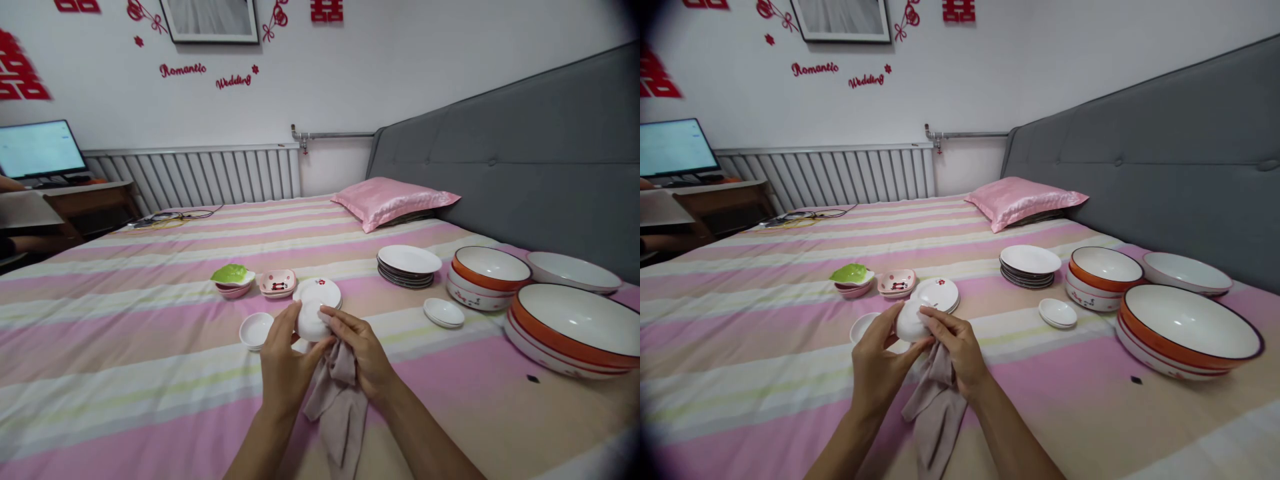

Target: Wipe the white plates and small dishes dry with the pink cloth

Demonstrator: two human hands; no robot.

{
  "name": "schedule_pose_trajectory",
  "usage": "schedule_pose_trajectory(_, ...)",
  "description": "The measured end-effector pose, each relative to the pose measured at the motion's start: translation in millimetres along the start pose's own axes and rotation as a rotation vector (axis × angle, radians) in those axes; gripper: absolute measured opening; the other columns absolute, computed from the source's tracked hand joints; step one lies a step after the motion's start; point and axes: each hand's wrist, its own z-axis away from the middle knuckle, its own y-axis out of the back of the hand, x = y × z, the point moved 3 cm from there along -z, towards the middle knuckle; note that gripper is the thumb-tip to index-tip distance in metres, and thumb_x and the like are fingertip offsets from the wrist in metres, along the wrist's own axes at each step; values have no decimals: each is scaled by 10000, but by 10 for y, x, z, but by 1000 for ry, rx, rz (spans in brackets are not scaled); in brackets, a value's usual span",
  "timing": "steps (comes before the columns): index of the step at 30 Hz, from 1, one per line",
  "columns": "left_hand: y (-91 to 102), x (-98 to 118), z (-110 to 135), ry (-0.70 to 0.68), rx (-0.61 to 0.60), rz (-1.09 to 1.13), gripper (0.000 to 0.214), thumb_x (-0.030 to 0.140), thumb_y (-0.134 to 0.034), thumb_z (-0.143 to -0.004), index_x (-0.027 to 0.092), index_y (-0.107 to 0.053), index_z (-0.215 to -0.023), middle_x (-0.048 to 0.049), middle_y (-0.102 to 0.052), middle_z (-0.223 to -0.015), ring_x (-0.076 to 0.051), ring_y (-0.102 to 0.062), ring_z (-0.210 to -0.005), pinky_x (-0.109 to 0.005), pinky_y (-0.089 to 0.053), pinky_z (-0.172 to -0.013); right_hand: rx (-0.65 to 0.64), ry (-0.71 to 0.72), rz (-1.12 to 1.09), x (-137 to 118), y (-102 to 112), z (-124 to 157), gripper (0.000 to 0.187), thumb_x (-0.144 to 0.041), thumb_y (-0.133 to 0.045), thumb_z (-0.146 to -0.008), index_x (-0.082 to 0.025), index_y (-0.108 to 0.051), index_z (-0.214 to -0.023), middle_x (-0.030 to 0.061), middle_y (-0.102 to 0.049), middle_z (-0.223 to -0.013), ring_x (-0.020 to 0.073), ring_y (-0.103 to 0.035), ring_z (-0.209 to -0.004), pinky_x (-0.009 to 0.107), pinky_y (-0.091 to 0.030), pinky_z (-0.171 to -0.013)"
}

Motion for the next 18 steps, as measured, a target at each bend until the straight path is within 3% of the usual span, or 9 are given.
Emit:
schedule_pose_trajectory(3,-63,23,25,77,-50,148,640,291,-756,-579,206,-530,-1172,-111,-548,-1220,-277,-516,-1122,-363,-523,-818,69,-30,-125,-11,52,-16,271,-296,-727,-658,-206,-693,-911,36,-692,-959,170,-637,-809,268,-488,-709)
schedule_pose_trajectory(7,-139,26,18,463,-164,559,743,261,-760,-575,182,-435,-1238,-152,-495,-1289,-266,-585,-1040,-355,-527,-802,92,-26,-203,-62,103,-36,218,-249,-715,-653,-201,-671,-861,4,-690,-822,134,-619,-709,229,-472,-638)
schedule_pose_trajectory(11,-84,37,-9,745,-195,708,615,337,-709,-654,164,-484,-1200,-130,-641,-1090,-215,-644,-915,-319,-512,-790,20,9,-139,-95,86,-14,156,-230,-689,-645,-187,-623,-780,-14,-643,-742,126,-579,-630,231,-459,-585)
schedule_pose_trajectory(14,-42,29,-16,799,-313,678,513,390,-691,-667,158,-565,-1107,-97,-692,-937,-192,-667,-788,-302,-513,-730,-70,22,-59,-108,32,29,201,-236,-655,-666,-208,-568,-845,-15,-607,-759,123,-552,-612,229,-452,-553)
schedule_pose_trajectory(18,-37,1,2,779,-431,595,419,399,-689,-667,150,-610,-994,-67,-698,-802,-182,-667,-739,-297,-515,-707,-74,92,26,-151,-10,66,395,-222,-648,-647,-246,-484,-1006,0,-600,-874,137,-563,-697,228,-452,-611)
